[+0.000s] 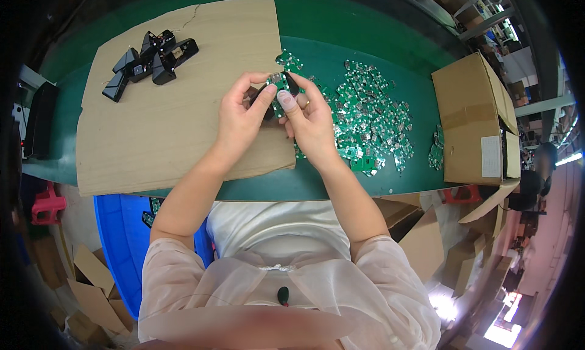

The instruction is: The person assembles electronic devices by fitting green circuit boards into black plastic housings and pressing them together before placing the finished units into a blue bin.

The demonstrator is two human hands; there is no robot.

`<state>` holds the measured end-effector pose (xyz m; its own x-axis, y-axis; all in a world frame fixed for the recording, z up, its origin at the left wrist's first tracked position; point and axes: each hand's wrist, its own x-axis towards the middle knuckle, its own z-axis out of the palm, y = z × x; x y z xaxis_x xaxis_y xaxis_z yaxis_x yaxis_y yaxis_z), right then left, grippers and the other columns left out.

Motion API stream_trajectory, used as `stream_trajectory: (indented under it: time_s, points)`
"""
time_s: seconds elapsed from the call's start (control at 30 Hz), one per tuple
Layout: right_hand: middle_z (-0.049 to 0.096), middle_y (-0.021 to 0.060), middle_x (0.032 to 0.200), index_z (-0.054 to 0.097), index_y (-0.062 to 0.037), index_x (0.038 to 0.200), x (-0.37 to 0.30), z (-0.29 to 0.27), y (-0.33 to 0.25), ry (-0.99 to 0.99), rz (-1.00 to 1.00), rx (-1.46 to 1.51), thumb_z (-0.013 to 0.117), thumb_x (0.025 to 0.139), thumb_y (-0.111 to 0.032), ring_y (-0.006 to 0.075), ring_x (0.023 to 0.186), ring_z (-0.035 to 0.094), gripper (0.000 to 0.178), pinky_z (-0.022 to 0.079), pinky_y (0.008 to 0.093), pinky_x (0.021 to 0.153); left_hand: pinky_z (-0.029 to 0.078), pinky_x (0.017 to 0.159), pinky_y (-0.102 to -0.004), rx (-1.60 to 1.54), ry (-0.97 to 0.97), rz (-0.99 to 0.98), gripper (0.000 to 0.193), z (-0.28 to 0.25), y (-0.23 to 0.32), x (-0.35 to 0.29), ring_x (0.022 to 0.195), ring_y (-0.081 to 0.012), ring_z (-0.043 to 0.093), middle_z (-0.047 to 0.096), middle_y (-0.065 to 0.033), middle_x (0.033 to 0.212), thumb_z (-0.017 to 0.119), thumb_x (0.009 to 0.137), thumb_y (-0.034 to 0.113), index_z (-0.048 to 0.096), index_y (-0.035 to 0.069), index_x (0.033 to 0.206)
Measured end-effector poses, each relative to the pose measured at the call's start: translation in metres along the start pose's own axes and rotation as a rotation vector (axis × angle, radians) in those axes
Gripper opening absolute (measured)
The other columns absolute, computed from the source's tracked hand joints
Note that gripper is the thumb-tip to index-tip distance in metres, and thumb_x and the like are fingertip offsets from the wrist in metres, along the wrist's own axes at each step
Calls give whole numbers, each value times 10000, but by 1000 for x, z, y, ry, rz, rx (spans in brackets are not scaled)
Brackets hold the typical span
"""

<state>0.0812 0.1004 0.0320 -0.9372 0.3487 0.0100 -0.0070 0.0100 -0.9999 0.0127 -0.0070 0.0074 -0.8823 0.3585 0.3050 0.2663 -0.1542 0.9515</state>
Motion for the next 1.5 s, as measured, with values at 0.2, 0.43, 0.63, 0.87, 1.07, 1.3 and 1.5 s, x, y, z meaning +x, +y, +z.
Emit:
stream_trajectory:
  time_s: [0.2,0.43,0.63,0.87,1.07,1.3,1.5]
  points:
    - [576,-5,728,480,-54,1190,-1,10,-4,64,48,140,588,871,-177,31,532,494,358,323,158,396,401,550,-180,-52,14,63,155,-2,-8,-1,670,-24,466,557,14,811,591,861,106,565,35,996]
    - [573,-13,730,497,-60,1171,7,10,-10,28,13,122,599,863,-177,30,535,471,345,327,159,412,415,552,-171,-62,37,70,165,-2,-3,1,693,-27,490,569,8,831,588,868,133,565,44,1005]
    - [561,-6,773,455,-59,1204,6,3,-10,5,-1,210,555,890,-193,34,526,434,355,336,160,440,428,588,-201,-181,-19,-88,201,-5,17,2,693,-57,501,560,-1,848,595,850,105,570,24,1032]
    - [508,-12,741,429,-54,1103,0,-14,0,154,-155,296,525,902,-150,39,523,419,242,340,167,450,488,746,-256,-294,-344,-253,408,-13,7,7,925,-116,545,555,-68,1090,567,866,104,438,3,1240]
    - [533,3,760,427,-57,1039,-2,-24,4,176,-124,331,523,894,-97,45,506,415,178,341,175,441,508,784,-306,-197,-442,-444,356,-12,9,9,962,-138,554,548,-76,1096,537,880,100,437,-7,1204]
    - [561,42,783,546,-29,984,-16,-6,2,102,-386,-340,581,850,-70,104,606,521,144,426,220,522,497,719,-273,-502,-286,-595,278,-12,17,7,860,-125,567,579,-73,965,592,856,144,499,5,1077]
    - [582,90,847,643,-48,913,-9,-21,-6,-32,-750,-560,656,725,-11,224,759,562,193,459,293,625,496,725,-281,-479,-247,-541,258,-11,14,5,859,-129,576,583,-74,986,583,849,105,501,9,1074]
